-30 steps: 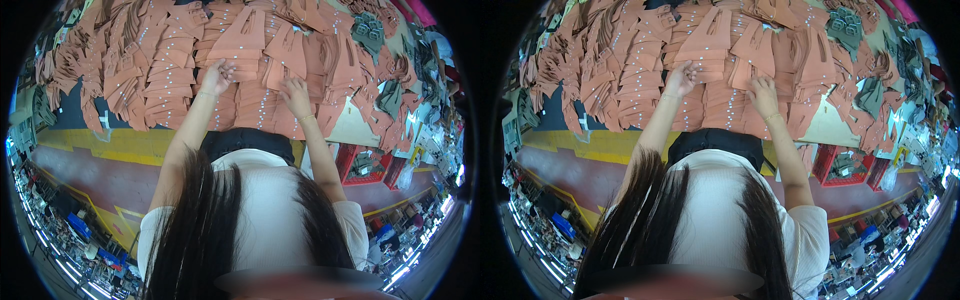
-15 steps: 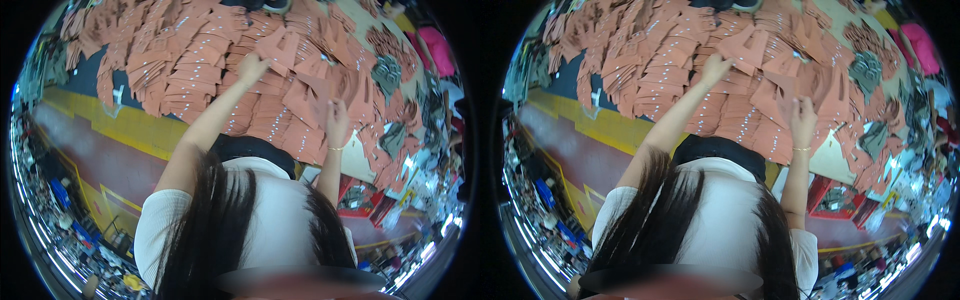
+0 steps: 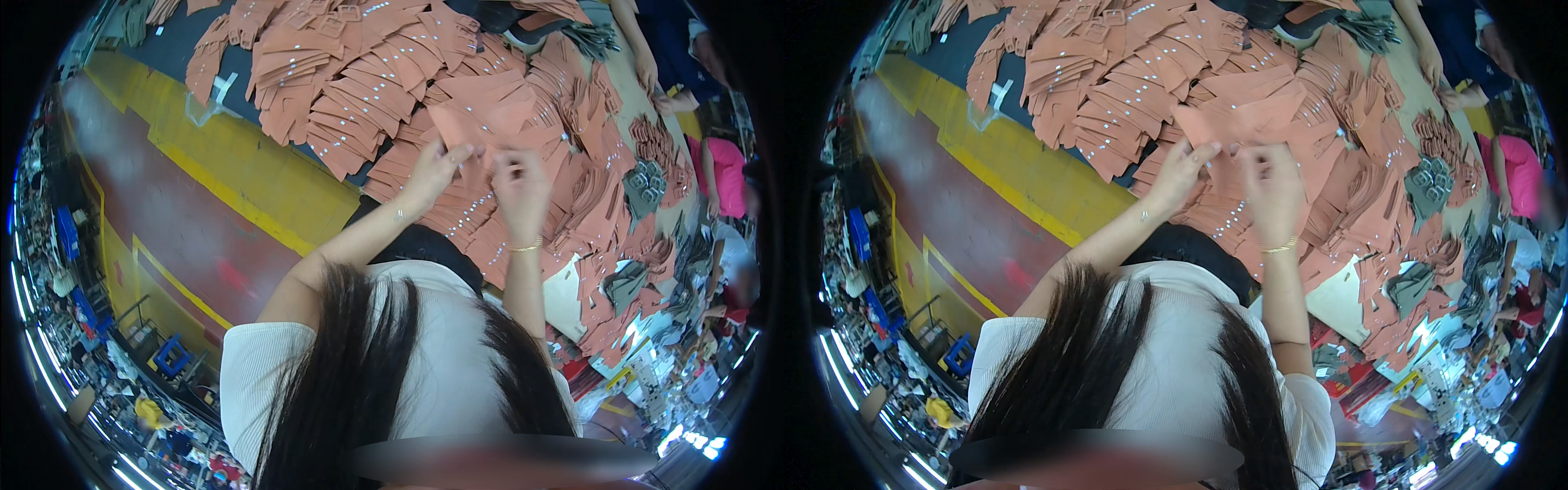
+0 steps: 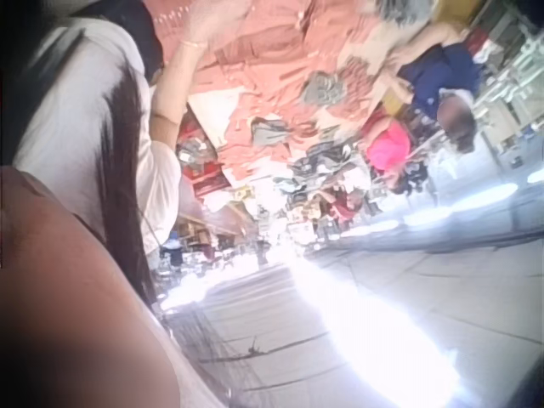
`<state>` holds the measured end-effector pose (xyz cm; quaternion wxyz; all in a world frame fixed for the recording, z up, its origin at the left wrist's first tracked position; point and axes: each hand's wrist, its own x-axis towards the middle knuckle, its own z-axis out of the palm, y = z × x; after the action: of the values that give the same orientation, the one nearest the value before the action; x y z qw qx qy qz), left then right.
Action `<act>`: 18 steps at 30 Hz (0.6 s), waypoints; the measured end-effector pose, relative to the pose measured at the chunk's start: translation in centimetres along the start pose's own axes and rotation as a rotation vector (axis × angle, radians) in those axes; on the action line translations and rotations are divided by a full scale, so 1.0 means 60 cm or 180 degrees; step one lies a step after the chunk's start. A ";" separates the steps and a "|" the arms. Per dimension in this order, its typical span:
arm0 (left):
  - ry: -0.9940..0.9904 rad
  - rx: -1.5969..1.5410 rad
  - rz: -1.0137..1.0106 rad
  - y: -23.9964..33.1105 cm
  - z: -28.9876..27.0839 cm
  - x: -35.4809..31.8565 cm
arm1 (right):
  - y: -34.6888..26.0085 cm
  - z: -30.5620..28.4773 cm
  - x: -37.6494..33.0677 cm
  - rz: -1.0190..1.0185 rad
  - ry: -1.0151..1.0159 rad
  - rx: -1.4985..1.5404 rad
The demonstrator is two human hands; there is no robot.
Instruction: The person repeatedly picks up small salmon-colored fabric pieces from a large pile on a table, aligns them, and places them into a neat stack. The person occasionally shifts the main pile to access more pieces and continues stacking throughout the clip.
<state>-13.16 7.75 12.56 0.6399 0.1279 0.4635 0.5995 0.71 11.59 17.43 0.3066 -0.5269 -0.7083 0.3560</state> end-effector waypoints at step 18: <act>0.1285 0.0096 0.0101 0.008 -0.261 -0.159 | 0.020 0.223 0.001 -0.0432 -0.1517 -0.0004</act>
<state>-23.74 -6.72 8.72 0.5224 0.0220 0.5892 0.6160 -9.47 9.43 8.97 0.1537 -0.3794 -0.7946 0.4484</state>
